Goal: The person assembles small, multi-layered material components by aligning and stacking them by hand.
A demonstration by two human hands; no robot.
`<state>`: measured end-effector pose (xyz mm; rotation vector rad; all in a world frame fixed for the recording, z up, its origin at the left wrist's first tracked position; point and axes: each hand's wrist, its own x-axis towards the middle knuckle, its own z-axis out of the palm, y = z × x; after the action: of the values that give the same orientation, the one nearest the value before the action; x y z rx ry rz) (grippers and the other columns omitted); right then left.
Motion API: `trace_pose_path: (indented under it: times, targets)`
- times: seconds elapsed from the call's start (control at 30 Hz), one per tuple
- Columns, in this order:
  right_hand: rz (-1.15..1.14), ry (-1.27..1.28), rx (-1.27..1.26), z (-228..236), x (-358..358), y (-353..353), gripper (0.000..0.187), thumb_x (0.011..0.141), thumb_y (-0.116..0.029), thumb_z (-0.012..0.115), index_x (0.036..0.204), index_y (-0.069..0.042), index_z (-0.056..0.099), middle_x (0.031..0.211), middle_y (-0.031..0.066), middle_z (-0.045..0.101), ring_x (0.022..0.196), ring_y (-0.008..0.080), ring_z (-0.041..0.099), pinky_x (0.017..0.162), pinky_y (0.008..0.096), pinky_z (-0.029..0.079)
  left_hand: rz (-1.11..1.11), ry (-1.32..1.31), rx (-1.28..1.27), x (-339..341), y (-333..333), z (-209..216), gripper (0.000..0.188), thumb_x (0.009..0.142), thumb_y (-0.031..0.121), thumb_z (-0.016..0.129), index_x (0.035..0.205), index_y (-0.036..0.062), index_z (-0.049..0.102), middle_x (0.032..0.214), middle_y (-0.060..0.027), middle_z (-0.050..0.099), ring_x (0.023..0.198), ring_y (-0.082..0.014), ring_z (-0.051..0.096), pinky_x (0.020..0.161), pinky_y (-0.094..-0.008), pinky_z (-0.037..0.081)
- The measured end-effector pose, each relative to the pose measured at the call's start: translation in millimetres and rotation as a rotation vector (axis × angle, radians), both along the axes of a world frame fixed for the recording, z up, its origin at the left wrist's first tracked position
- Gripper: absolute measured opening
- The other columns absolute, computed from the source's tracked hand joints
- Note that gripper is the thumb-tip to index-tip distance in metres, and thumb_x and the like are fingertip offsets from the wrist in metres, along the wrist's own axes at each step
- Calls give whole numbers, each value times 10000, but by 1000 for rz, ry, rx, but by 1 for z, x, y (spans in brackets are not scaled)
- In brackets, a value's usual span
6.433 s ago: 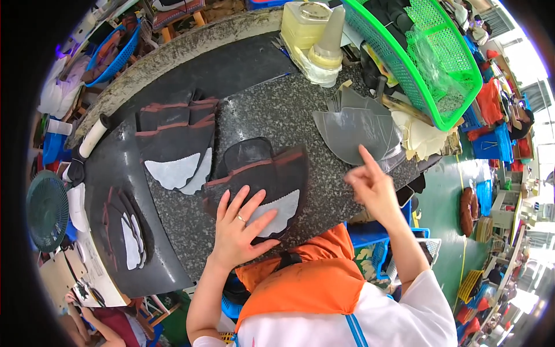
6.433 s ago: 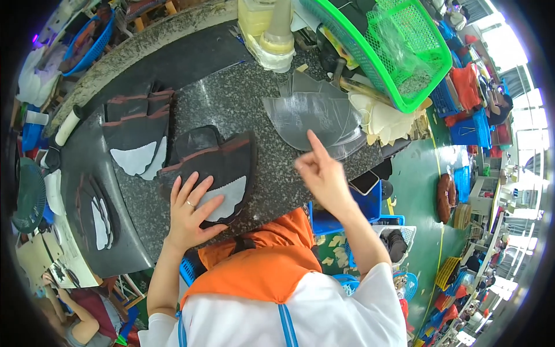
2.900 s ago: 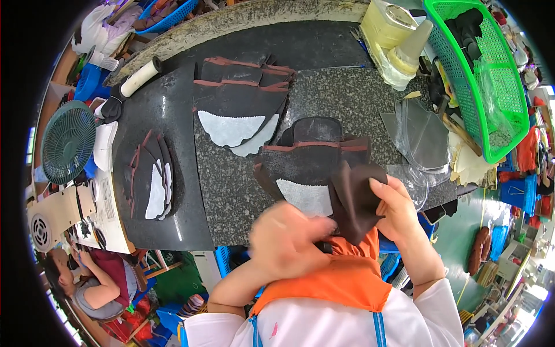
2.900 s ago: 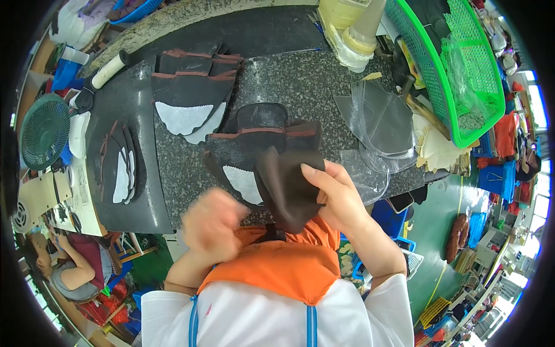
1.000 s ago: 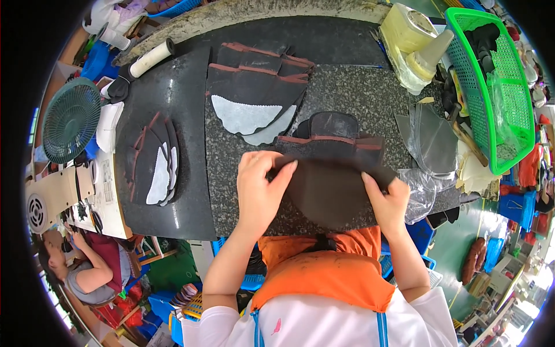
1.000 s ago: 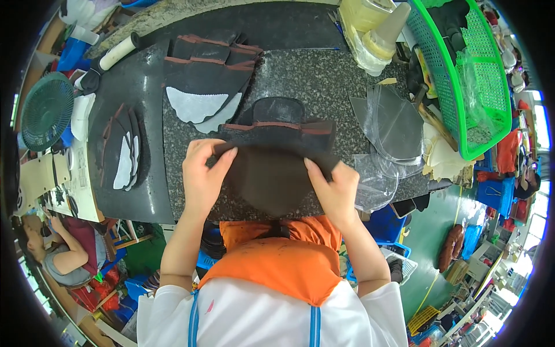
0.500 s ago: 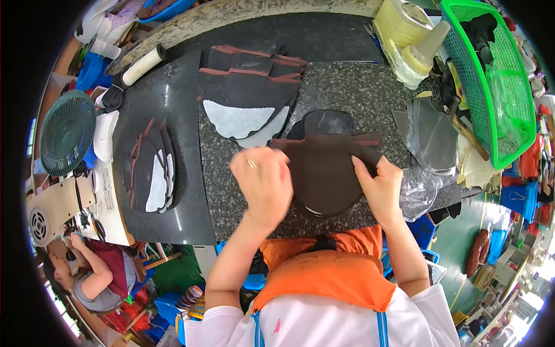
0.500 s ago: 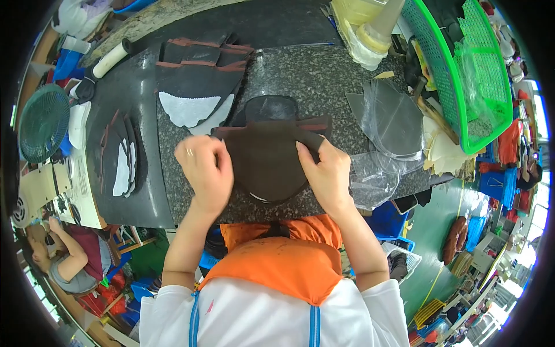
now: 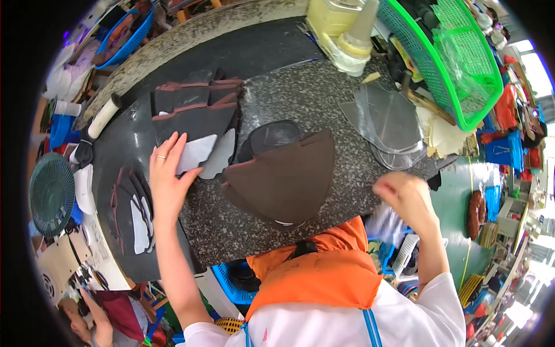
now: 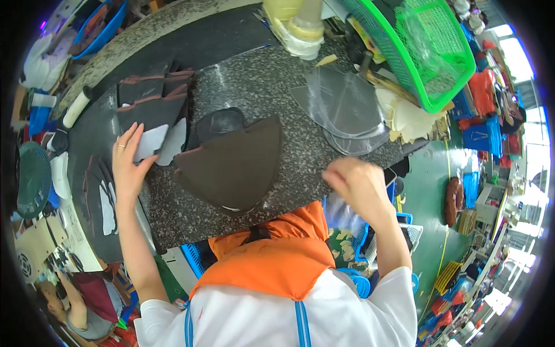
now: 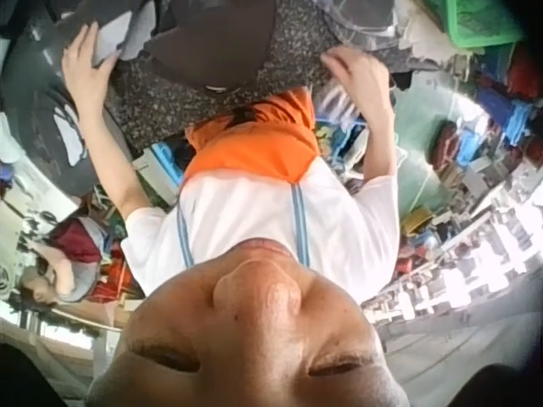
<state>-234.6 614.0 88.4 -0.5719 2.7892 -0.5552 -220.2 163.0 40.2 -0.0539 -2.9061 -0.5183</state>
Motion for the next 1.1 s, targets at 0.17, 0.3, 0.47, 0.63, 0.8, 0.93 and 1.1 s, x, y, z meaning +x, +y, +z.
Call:
trace_pose_path:
  times: [0.17, 0.3, 0.47, 0.63, 0.8, 0.93, 1.1]
  targets:
    - [-49, 600, 116, -20, -39, -4, 117, 818, -91, 658, 930, -85, 626, 909, 72, 598, 839, 290, 605, 698, 392, 501, 180, 41, 385, -6, 8, 37, 371, 816, 39, 662, 1186, 40, 648, 1054, -104, 661, 958, -220, 619, 830, -315, 468]
    - [-63, 458, 62, -36, -44, 21, 105, 798, -74, 671, 893, -68, 625, 882, 75, 586, 853, 285, 595, 703, 396, 490, 20, 508, 155, 23, 103, 44, 338, 900, 21, 530, 1226, -6, 615, 1188, -192, 611, 1144, -347, 576, 980, -448, 450]
    - [-69, 297, -88, -25, -52, 22, 94, 796, -58, 662, 884, -31, 678, 854, 117, 642, 842, 290, 612, 728, 360, 490, -272, 55, 91, 73, 184, -14, 523, 739, 157, 708, 1241, 75, 589, 1409, -138, 453, 1320, -405, 379, 1075, -623, 255]
    - [-453, -363, -622, -7, -56, 19, 97, 842, -53, 657, 907, 18, 659, 813, 87, 690, 733, 153, 681, 673, 280, 545, -273, -38, 179, 65, 171, 18, 596, 708, 258, 768, 1258, 127, 582, 1378, -100, 484, 1245, -368, 433, 997, -551, 309]
    - [-238, -768, -941, -20, -16, -73, 94, 844, -30, 667, 899, 46, 664, 864, 106, 702, 795, 159, 686, 705, 270, 549, -262, 160, 454, 39, 191, 16, 456, 735, 115, 751, 1172, 87, 626, 1146, -76, 620, 1078, -282, 546, 906, -422, 395]
    - [-18, -289, -691, -12, -2, -90, 88, 839, -22, 651, 913, 24, 664, 821, 104, 686, 748, 164, 678, 670, 279, 531, -198, 302, 473, 30, 190, 20, 265, 742, 10, 720, 1000, 27, 664, 923, -86, 661, 853, -270, 617, 735, -362, 480]
    - [20, -327, -734, -15, 1, -93, 72, 863, -11, 599, 887, 28, 655, 758, 66, 642, 707, 119, 631, 624, 250, 491, -245, -14, 683, 33, 176, 18, 131, 791, 16, 665, 922, 16, 661, 842, -82, 651, 733, -244, 610, 647, -305, 474]
